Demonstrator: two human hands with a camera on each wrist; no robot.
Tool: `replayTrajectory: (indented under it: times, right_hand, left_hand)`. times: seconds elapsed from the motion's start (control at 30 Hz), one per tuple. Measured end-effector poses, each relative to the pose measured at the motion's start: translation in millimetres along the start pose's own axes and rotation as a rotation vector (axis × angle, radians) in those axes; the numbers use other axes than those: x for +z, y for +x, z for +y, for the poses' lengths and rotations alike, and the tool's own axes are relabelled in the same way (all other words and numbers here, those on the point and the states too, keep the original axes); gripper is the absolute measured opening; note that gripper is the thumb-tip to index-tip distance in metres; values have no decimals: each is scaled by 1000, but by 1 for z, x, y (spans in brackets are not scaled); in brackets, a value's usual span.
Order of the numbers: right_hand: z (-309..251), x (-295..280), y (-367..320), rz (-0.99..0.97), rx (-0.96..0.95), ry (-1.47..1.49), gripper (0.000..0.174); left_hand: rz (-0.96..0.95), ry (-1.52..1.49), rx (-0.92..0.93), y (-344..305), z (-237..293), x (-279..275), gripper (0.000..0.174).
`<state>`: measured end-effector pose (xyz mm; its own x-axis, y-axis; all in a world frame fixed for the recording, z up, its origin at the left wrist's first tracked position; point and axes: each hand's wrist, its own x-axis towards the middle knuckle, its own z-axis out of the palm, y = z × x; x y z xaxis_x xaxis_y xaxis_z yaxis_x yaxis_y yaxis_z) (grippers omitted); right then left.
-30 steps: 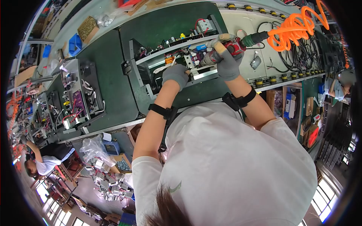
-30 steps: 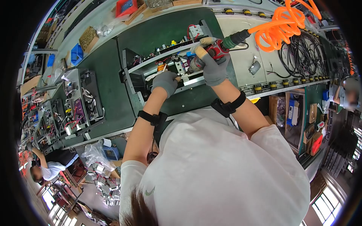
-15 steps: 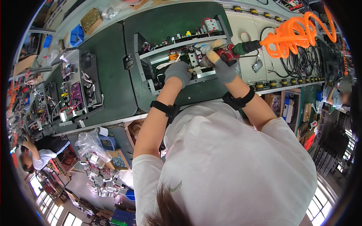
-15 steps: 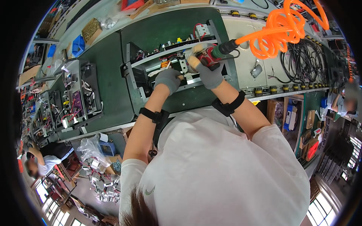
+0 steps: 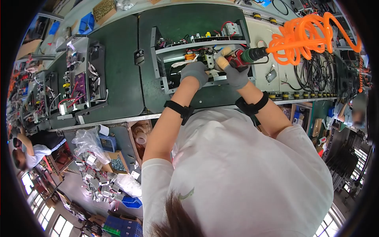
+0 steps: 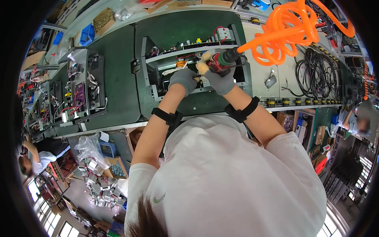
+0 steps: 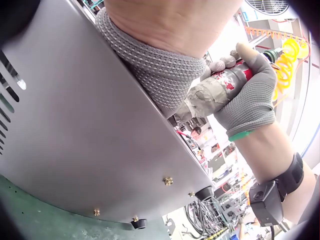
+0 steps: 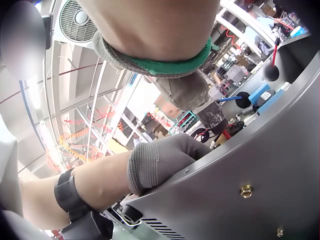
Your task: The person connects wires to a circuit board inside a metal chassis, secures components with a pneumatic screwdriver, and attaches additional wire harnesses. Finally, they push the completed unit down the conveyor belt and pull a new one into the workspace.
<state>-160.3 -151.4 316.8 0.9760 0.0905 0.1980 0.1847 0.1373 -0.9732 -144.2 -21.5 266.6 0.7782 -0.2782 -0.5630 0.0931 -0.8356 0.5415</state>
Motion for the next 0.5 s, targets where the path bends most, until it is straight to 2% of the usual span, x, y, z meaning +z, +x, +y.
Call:
replayTrajectory:
  times: [0.1, 0.17, 0.2, 0.33, 0.43, 0.5]
  right_hand:
    - [1, 1, 1, 35, 11, -90, 31]
    - [5, 1, 0, 23, 109, -42, 30]
    - [5, 0, 0, -48, -21, -103, 30]
    - [9, 0, -3, 24, 52, -66, 32]
    - [10, -6, 3, -57, 40, -112, 31]
    - [6, -1, 5, -28, 5, -56, 30]
  left_hand:
    - [-9, -11, -3, 2, 0, 0, 27]
    - [-7, -17, 3, 4, -1, 2, 28]
    - [-10, -13, 10, 3, -1, 1, 28]
    - [2, 2, 9, 2, 0, 1, 28]
    - [31, 19, 7, -3, -2, -1, 28]
    - [72, 15, 24, -6, 0, -2, 28]
